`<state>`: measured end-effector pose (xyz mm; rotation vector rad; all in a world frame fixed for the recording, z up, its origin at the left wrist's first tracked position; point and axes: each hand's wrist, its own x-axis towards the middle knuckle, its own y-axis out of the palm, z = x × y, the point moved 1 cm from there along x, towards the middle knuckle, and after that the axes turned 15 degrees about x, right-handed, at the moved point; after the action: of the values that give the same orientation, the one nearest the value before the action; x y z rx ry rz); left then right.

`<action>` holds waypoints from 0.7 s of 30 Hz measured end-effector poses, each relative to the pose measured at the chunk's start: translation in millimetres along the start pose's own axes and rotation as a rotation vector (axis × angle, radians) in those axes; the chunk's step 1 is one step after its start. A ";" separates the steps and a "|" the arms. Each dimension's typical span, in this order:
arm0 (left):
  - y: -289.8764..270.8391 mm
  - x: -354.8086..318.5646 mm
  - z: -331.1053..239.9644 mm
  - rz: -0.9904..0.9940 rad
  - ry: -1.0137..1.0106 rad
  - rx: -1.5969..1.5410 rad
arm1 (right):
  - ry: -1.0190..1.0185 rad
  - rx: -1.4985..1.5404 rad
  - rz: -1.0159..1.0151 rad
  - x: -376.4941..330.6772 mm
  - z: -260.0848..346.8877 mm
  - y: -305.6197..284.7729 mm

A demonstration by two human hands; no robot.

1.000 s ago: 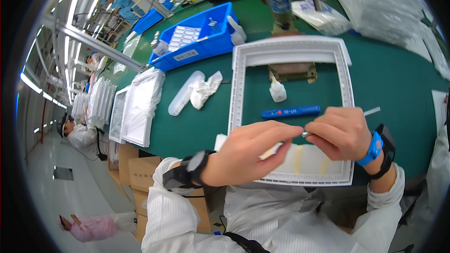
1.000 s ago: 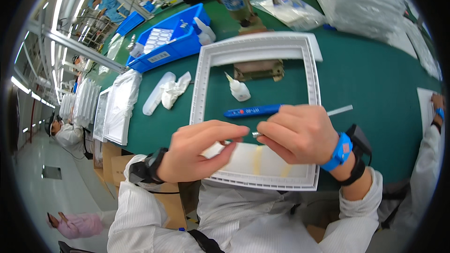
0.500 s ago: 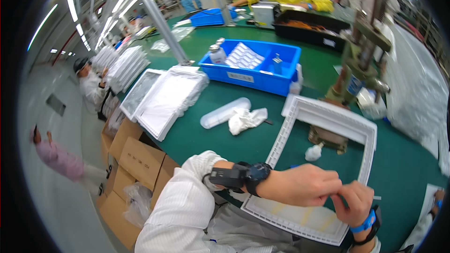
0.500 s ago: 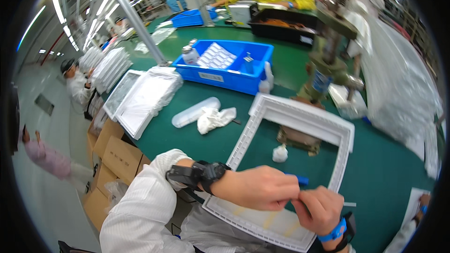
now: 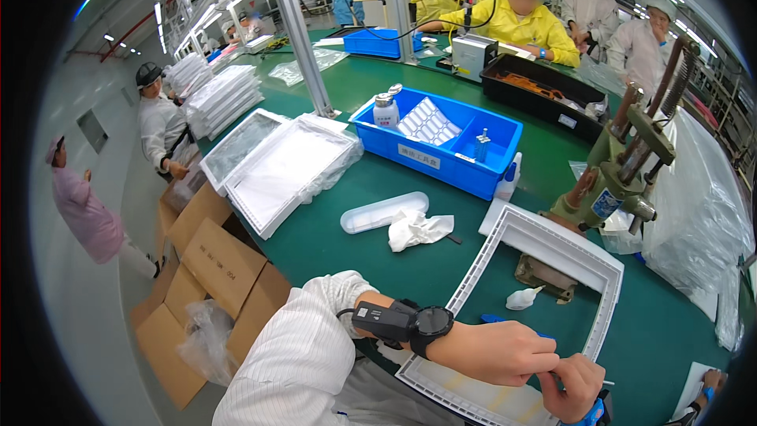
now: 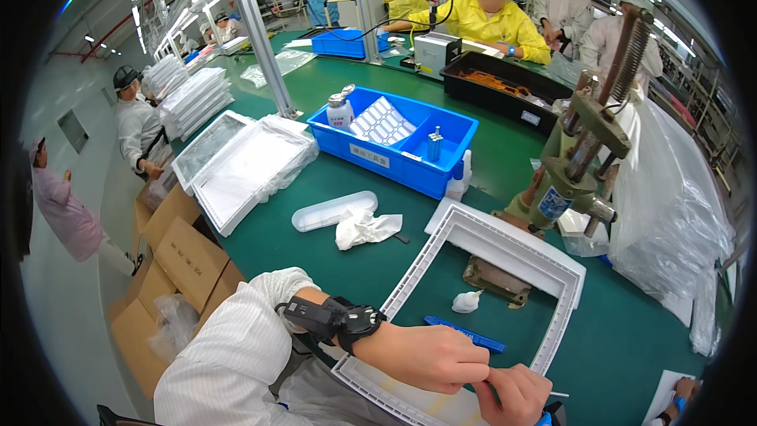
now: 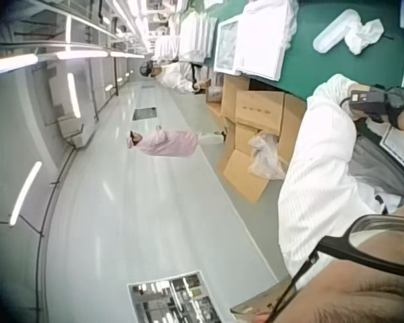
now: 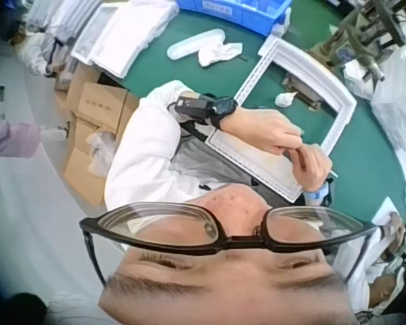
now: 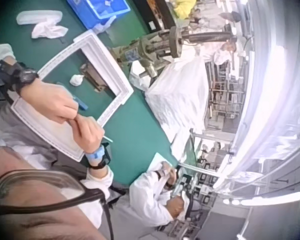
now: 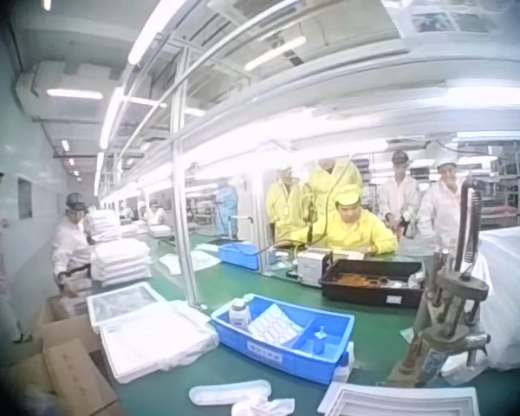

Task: The worker is assembling a white plastic frame using glue, small metal pins, and a manual press.

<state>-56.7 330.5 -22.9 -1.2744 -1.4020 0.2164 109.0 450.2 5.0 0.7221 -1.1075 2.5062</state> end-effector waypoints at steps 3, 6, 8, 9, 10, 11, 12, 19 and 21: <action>4.1 0.7 0.9 -0.004 -0.010 0.017 | 0.020 0.008 -0.016 -1.7 0.4 -0.3; 4.1 0.6 -1.1 -0.023 -0.007 0.013 | 0.021 0.019 0.005 -4.4 0.0 -0.9; 1.7 -1.4 -4.7 -0.007 0.028 0.037 | 0.012 0.027 0.028 -8.2 -3.7 1.8; 1.5 -1.8 -5.2 -0.005 0.033 0.032 | 0.011 0.016 0.037 -12.9 -8.3 6.0; 1.1 -2.5 -6.6 -0.038 0.090 0.093 | 0.010 0.006 0.047 -16.0 -10.6 8.3; -0.5 -1.2 -8.5 -0.074 0.153 0.153 | 0.016 -0.003 0.042 -16.4 -8.9 7.1; -2.3 0.0 -10.0 -0.074 0.162 0.147 | 0.013 0.010 0.051 -15.8 -6.9 6.5; -14.4 3.5 -20.8 -0.075 0.242 0.148 | -0.045 0.083 0.120 -14.3 -0.6 2.2; -15.6 2.5 -23.3 -0.069 0.259 0.139 | -0.076 0.105 0.125 -12.6 -0.8 3.6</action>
<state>-46.0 314.2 -2.5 -1.0953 -1.1856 0.0960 117.5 447.5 -4.6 0.8053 -1.0843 2.6788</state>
